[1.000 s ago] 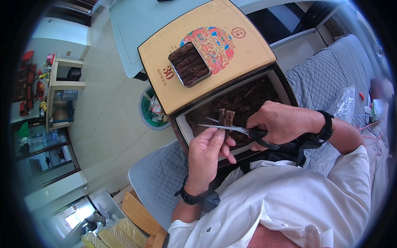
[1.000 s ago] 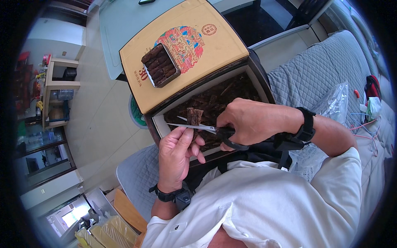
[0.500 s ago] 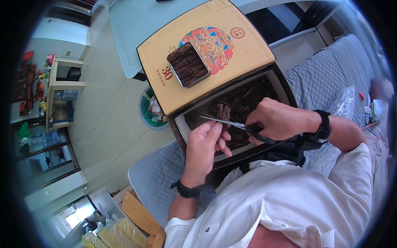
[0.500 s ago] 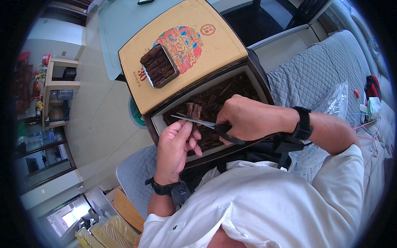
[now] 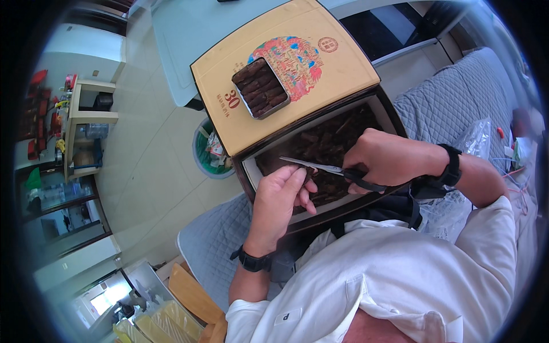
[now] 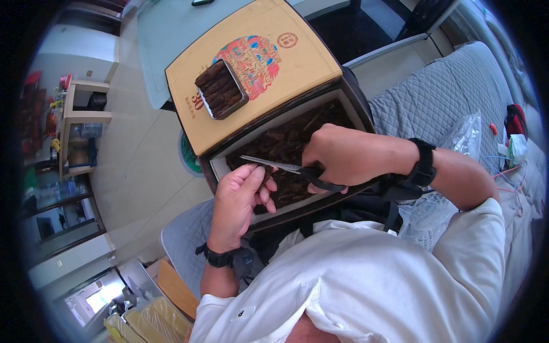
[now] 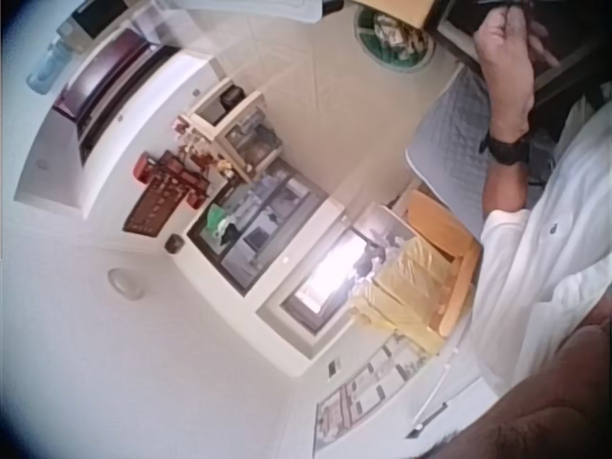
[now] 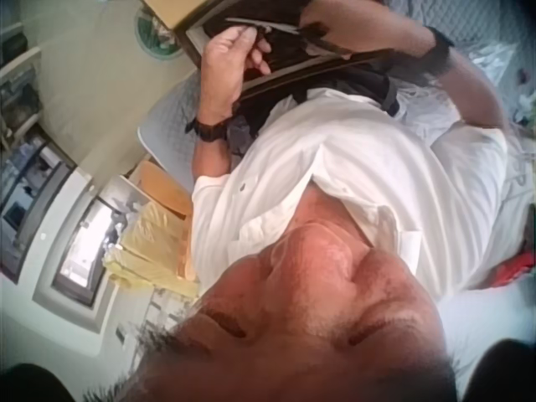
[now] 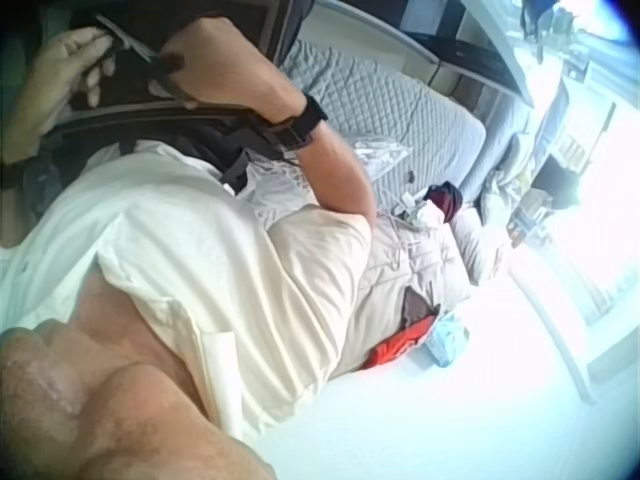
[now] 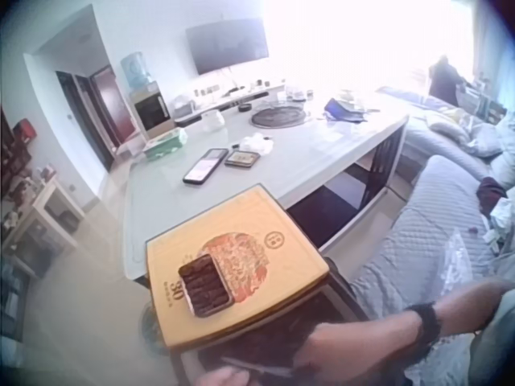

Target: The person opens a plastic bag containing dried brown sticks and removes one. Using scissors, they cut the stick into smaller pieces over a cardboard box. The person then uses their hands to break the cut pieces into smaller fragments and places them into the box.

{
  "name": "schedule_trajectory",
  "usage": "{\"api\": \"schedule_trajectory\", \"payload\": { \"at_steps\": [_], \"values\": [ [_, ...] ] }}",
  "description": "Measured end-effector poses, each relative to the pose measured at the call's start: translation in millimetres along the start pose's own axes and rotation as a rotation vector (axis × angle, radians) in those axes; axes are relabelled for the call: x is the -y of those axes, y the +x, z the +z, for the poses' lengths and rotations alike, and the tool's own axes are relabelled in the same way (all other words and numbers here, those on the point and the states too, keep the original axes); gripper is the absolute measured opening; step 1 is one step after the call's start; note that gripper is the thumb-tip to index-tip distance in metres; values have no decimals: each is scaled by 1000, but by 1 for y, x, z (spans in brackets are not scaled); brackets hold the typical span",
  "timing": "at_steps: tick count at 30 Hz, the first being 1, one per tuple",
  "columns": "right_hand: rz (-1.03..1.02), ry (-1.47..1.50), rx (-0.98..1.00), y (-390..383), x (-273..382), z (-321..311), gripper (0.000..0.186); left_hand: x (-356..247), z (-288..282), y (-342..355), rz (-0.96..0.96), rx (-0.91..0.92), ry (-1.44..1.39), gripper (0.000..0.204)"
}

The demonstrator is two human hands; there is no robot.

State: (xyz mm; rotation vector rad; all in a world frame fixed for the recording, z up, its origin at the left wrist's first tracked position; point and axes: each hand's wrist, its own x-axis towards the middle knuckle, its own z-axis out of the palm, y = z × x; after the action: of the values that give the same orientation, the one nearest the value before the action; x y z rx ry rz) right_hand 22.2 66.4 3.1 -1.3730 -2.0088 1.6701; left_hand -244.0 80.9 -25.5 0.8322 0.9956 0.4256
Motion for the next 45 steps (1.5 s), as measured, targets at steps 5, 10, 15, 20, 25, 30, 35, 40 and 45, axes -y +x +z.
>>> {"api": "schedule_trajectory", "payload": {
  "at_steps": [5,10,15,20,25,30,35,40,45],
  "values": [
    [19,0,-30,-21,20,-20,34,2,-7,-12,42,-3,-42,33],
    [13,-6,-57,-33,25,-36,43,5,-11,-16,26,-26,16,32],
    [-95,172,-39,-37,14,-40,45,5,-8,-17,68,-47,42,28],
    [84,322,-214,-37,25,-45,47,6,-5,-20,98,-53,268,25],
    [-230,-47,-149,-45,10,-51,47,10,4,-17,127,-95,486,20],
    [-80,-280,18,-49,29,-53,39,13,5,-14,224,-75,737,18],
    [-57,-421,51,-33,19,-33,34,0,12,-27,238,-58,967,16],
    [-51,-586,204,-20,5,-19,26,-15,1,-39,196,-149,763,13],
    [-35,-703,249,-9,-2,-18,28,-11,-10,-32,203,-225,611,15]
  ]
}}
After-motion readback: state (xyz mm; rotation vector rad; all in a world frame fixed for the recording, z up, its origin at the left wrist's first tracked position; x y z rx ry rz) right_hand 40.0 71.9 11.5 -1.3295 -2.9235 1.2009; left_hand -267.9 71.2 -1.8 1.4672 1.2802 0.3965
